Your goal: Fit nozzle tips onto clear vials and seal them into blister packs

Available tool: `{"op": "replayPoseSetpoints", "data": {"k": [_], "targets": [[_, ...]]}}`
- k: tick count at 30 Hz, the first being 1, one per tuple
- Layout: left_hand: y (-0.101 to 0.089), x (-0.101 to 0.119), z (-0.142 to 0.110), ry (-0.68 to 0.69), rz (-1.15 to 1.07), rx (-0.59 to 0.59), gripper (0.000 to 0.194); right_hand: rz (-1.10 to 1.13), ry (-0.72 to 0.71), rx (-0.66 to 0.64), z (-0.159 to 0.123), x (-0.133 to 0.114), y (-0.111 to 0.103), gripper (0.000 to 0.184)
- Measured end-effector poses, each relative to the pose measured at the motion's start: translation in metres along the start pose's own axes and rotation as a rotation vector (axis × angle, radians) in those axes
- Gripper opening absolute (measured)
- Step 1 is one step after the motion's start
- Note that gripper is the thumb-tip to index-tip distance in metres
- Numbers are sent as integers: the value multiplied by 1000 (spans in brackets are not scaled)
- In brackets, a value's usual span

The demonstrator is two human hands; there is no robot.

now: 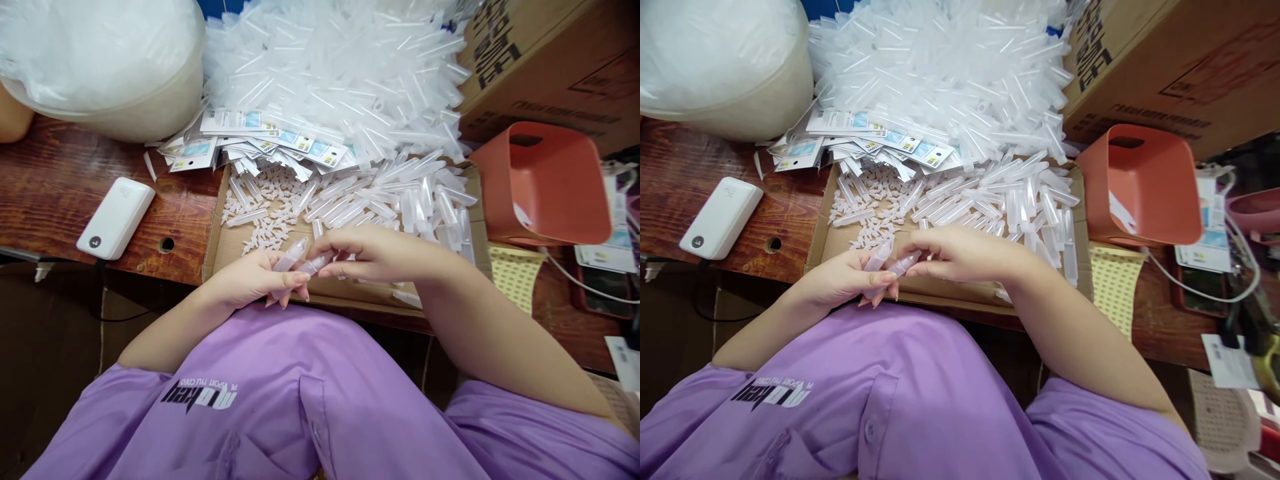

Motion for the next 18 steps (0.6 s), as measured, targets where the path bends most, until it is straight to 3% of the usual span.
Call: {"op": "replayPoseSetpoints", "data": {"k": [2, 5, 8, 11, 14, 18], "targets": [[2, -1, 0, -8, 45, 28, 39, -21, -44, -3, -1, 2, 3, 35], [3, -1, 2, -3, 111, 133, 37, -72, 8, -19, -1, 6, 9, 38], [4, 1, 3, 25, 151, 196, 36, 0, 16, 73, -2, 7, 13, 35], [4, 5, 2, 52, 110, 139, 39, 253, -7, 282, -4, 7, 14, 31], [3, 7, 0, 31, 70, 38, 38, 468, -19, 348, -7, 6, 20, 29], [2, 8, -1, 41, 40, 19, 34, 401, -1, 411, -7, 3, 31, 29]]}}
Point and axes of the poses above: each hand's wrist, its own z-axis towards the middle knuckle, its own y-axis out of the palm, x = y × z, the point moved 2 cm from there along z, towards the middle knuckle, and after that the axes turned 14 degrees about -y, right-handed, at the moved point
